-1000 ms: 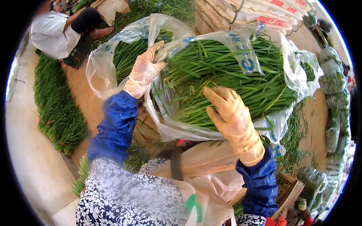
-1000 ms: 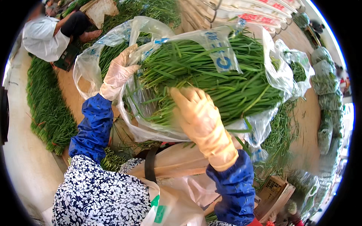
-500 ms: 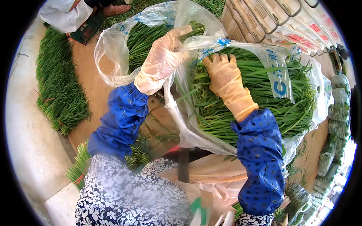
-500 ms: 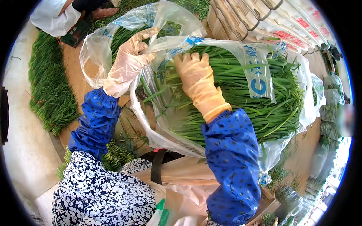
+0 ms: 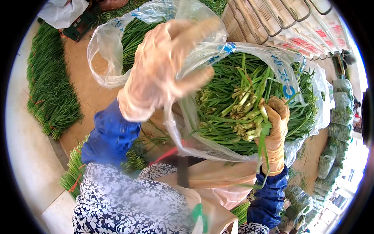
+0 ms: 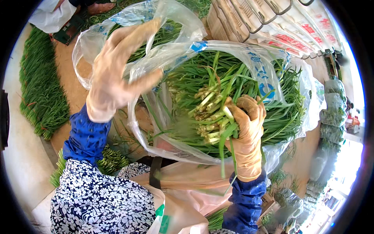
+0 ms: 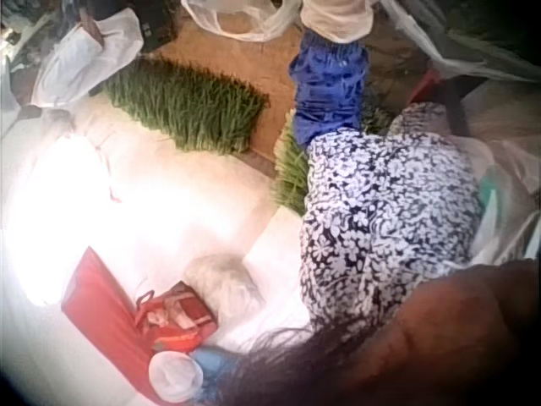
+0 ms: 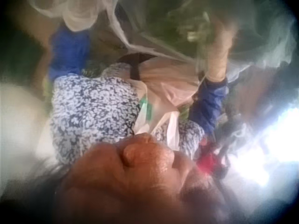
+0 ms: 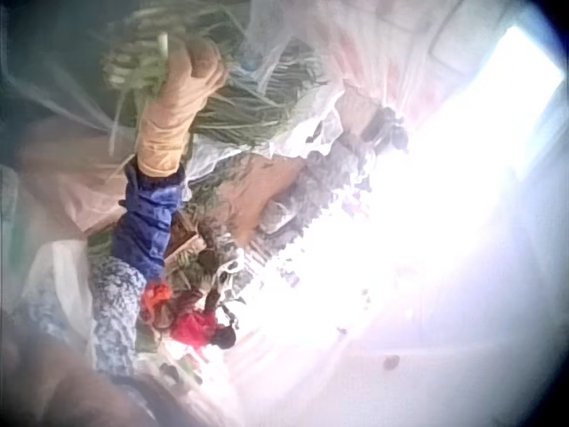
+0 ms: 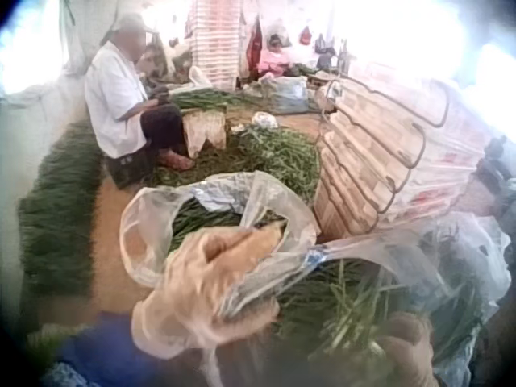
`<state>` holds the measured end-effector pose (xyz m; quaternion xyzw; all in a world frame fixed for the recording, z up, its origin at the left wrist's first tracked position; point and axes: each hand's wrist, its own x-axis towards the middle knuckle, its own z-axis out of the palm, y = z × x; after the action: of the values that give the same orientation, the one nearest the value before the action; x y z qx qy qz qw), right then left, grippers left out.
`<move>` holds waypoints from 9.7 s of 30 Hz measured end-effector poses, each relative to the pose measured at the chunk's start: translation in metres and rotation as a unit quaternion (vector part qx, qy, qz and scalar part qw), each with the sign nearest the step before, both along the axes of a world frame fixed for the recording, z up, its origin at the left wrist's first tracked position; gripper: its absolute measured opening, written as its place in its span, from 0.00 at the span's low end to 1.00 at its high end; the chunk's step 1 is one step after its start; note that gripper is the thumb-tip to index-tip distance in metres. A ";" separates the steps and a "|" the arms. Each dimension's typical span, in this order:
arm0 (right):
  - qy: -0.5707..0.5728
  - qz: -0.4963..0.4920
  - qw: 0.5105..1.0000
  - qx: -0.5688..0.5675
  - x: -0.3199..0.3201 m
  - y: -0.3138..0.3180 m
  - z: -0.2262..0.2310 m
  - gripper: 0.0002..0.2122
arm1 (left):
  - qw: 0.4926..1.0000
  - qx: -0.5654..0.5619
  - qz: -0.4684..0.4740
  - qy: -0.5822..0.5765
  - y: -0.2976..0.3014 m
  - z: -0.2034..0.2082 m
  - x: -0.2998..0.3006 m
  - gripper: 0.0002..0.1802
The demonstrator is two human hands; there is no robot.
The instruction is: The person sorts bunches of green onions from a plastic bag and secures them with red rubber bands.
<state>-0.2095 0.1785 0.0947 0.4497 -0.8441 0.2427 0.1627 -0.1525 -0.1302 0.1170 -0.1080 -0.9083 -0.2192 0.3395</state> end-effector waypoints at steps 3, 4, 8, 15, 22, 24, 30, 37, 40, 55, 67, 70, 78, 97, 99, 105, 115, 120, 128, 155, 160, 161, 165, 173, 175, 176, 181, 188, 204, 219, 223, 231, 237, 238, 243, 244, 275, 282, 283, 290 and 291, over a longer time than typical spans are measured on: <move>-0.003 0.002 1.000 0.014 0.001 0.000 0.001 0.32 | 0.985 -0.060 -0.144 -0.075 0.035 0.001 0.001 0.52; -0.005 0.000 1.000 -0.004 0.000 -0.007 -0.002 0.33 | 0.979 -0.051 -0.153 -0.126 0.045 -0.012 0.002 0.55; -0.002 -0.009 1.000 0.017 -0.003 -0.014 -0.007 0.38 | 0.922 0.219 -0.203 -0.245 0.086 -0.060 -0.006 0.46; 0.082 0.031 0.987 0.137 0.009 -0.010 0.006 0.33 | 0.915 0.209 -0.259 -0.227 0.105 -0.055 -0.004 0.31; 0.068 0.089 0.990 0.086 0.043 0.001 0.034 0.29 | 0.860 0.292 -0.327 -0.263 0.099 -0.050 0.037 0.29; 0.044 0.080 0.992 0.088 0.047 0.009 0.022 0.30 | 0.845 0.306 -0.315 -0.306 0.106 -0.060 0.041 0.31; -0.107 -0.026 0.975 -0.190 0.042 0.038 0.029 0.24 | 0.880 0.320 -0.256 -0.239 0.105 -0.093 0.051 0.28; -0.240 -0.152 0.818 -0.501 0.034 0.082 0.045 0.24 | 0.912 0.143 -0.251 -0.290 0.110 -0.070 0.056 0.28; -0.236 -0.145 0.830 -0.484 0.037 0.064 0.043 0.24 | 0.903 -0.042 -0.220 -0.367 0.080 -0.010 0.051 0.40; -0.460 -0.016 0.761 -0.457 0.033 0.053 0.033 0.34 | 0.894 0.238 -0.352 -0.143 0.155 0.006 -0.025 0.15; -0.409 0.046 0.741 -0.530 0.033 0.024 0.036 0.31 | 0.809 0.350 -0.432 -0.192 0.141 0.036 -0.017 0.42; -0.190 -0.062 0.911 -0.359 0.035 0.032 0.030 0.26 | 0.870 0.322 -0.345 -0.141 0.130 0.032 -0.012 0.53; -0.155 -0.176 0.793 -0.562 0.018 0.061 0.043 0.15 | 0.957 -0.120 -0.086 -0.251 0.168 -0.075 0.036 0.55; 0.006 -0.181 0.596 -0.782 0.177 0.483 0.137 0.15 | 0.881 -0.138 -0.157 -0.424 0.152 -0.024 0.020 0.61; 0.053 -0.216 0.598 -0.770 0.195 0.457 0.146 0.19 | 0.866 -0.127 -0.183 -0.447 0.160 0.023 0.022 0.61; -0.086 -0.023 0.673 -0.734 0.241 0.360 0.179 0.23 | 0.876 0.125 -0.436 -0.165 0.243 0.141 0.013 0.54; -0.246 0.009 0.483 -0.840 0.223 0.234 0.084 0.29 | 0.155 0.466 -0.558 -0.669 0.314 -0.012 0.037 0.67; -0.300 -0.062 0.451 -0.839 0.218 0.260 -0.004 0.29 | 0.165 0.477 -0.429 -0.749 0.278 -0.018 0.126 0.52; -0.406 -0.658 0.629 -0.080 0.273 0.262 -0.072 0.37 | 0.301 0.359 -0.268 -0.842 0.271 -0.032 0.140 0.33; -0.238 -0.550 0.741 -0.304 0.285 0.212 -0.083 0.40 | 0.352 0.258 -0.129 -0.891 0.256 -0.008 0.112 0.24; -0.228 -0.547 0.797 -0.117 0.232 0.244 -0.127 0.44 | 0.337 0.109 -0.146 -0.924 0.237 -0.002 0.100 0.28; -0.206 -0.534 0.812 -0.114 0.226 0.239 -0.127 0.39 | 0.361 0.132 -0.157 -0.910 0.225 0.001 0.106 0.29; -0.195 -0.529 0.818 -0.116 0.208 0.250 -0.161 0.19 | 0.374 0.149 -0.166 -0.900 0.203 0.007 0.109 0.27; -0.398 -0.475 0.737 -0.271 0.182 0.321 -0.119 0.45 | 0.406 0.018 -0.161 -0.899 0.211 0.016 0.101 0.32; -0.493 -0.391 0.747 -0.215 0.157 0.281 -0.107 0.46 | 0.473 -0.043 -0.211 -0.854 0.204 0.023 0.108 0.37; -0.488 -0.424 0.759 -0.084 0.153 0.274 -0.110 0.42 | 0.516 -0.108 -0.263 -0.808 0.206 0.018 0.103 0.39; -0.554 -0.319 0.605 -0.475 0.181 0.264 -0.128 0.08 | 0.639 -0.282 -0.365 -0.615 0.203 0.016 0.104 0.41; -0.376 -0.436 0.691 -0.437 0.189 0.294 -0.147 0.08 | 0.675 -0.303 -0.379 -0.556 0.184 0.007 0.113 0.35; -0.440 -0.224 0.800 -0.342 0.201 0.261 -0.071 0.07 | 0.638 -0.153 -0.323 -0.682 0.207 0.025 0.105 0.47; -0.379 -0.181 0.502 -0.756 0.208 0.314 -0.085 0.08 | 0.504 0.221 -0.172 -0.817 0.148 -0.038 0.115 0.40; -0.199 -0.500 0.737 -0.408 0.248 0.411 -0.129 0.13 | 0.444 0.265 -0.165 -0.840 0.153 -0.041 0.116 0.40; -0.332 -0.489 0.806 -0.015 0.240 0.234 -0.098 0.19 | 0.387 0.320 -0.118 -0.857 0.123 -0.058 0.126 0.39; -0.214 -0.456 0.821 -0.268 0.223 0.271 -0.130 0.08 | 0.366 0.333 -0.123 -0.860 0.115 -0.064 0.130 0.39; -0.252 -0.513 0.763 -0.301 0.220 0.289 -0.124 0.12 | 0.362 0.336 -0.126 -0.860 0.114 -0.066 0.131 0.39; -0.252 -0.671 0.697 0.016 0.230 0.357 -0.128 0.43 | 0.346 0.351 -0.130 -0.860 0.106 -0.072 0.137 0.39; -0.241 -0.568 0.783 -0.082 0.232 0.342 -0.134 0.44 | 0.342 0.354 -0.129 -0.861 0.104 -0.074 0.136 0.39; -0.379 -0.640 0.668 -0.030 0.155 0.349 -0.103 0.23 | 0.305 0.418 -0.188 -0.835 0.074 -0.100 0.141 0.38; -0.350 -0.329 0.858 -0.183 0.194 0.219 -0.026 0.27 | 0.307 0.414 -0.188 -0.836 0.072 -0.101 0.148 0.38; -0.292 -0.317 0.875 -0.221 0.192 0.210 -0.038 0.22 | 0.301 0.405 -0.187 -0.843 0.076 -0.099 0.147 0.38; -0.353 -0.423 0.801 -0.235 0.205 0.231 -0.075 0.08 | 0.293 0.387 -0.164 -0.859 0.087 -0.070 0.132 0.37; -0.337 -0.496 0.769 -0.222 0.205 0.243 -0.076 0.07 | 0.295 0.397 -0.168 -0.853 0.092 -0.065 0.134 0.37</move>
<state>-0.0048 0.4212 0.0187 -0.1903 -0.8729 0.4451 0.0611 -0.0180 -0.0385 0.0518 0.1377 -0.4521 -0.5741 -0.6686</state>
